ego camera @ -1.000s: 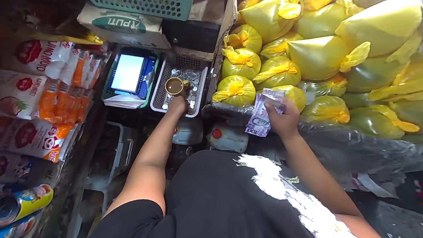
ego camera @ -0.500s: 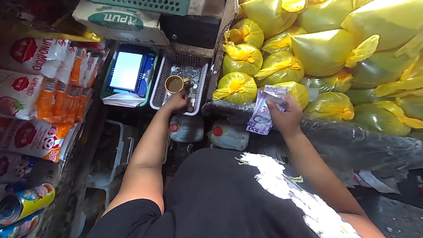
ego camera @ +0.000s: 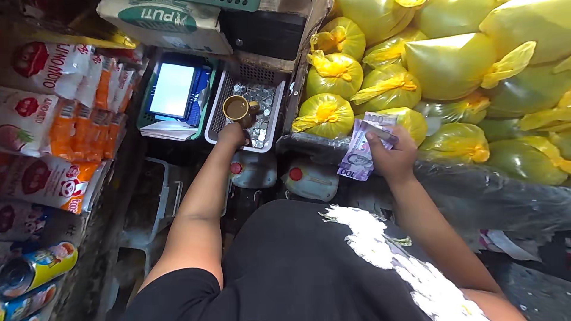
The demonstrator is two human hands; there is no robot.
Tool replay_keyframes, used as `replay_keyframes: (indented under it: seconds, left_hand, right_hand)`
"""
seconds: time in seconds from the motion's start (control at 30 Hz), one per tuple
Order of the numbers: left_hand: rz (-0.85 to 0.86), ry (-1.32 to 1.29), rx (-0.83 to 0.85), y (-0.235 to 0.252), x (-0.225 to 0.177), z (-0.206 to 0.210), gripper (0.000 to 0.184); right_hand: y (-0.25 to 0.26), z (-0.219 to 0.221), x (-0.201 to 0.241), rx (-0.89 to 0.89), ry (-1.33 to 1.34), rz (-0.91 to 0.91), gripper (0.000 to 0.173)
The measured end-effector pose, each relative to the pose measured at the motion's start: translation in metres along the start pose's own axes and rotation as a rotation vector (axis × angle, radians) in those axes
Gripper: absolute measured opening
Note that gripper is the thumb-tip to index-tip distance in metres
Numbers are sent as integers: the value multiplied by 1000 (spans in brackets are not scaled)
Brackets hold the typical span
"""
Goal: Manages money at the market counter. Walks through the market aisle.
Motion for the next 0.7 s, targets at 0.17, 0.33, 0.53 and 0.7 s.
replay_keyframes:
  seconds: [0.17, 0.33, 0.53, 0.7]
  left_hand:
    - [84, 74, 59, 13, -6, 10, 38]
    - [146, 80, 91, 12, -7, 6, 34]
    - [438, -882, 145, -18, 13, -16, 11]
    - [344, -1288, 276, -17, 0, -6, 29]
  right_hand:
    - [-1, 1, 0, -12, 8, -1, 31]
    - [0, 0, 1, -22, 12, -8, 30]
    - [-1, 0, -1, -15, 3, -3, 32]
    - [-2, 1, -3, -6, 4, 17, 33]
Point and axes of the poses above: each hand's wrist, its own y-axis towards the middle knuckle, its own z-axis out of the palm, x = y × z, the point moved 6 cm from there along y, towards the middle knuckle, and after that the axes turned 10 degrees about -y, right-handed, at the moved point
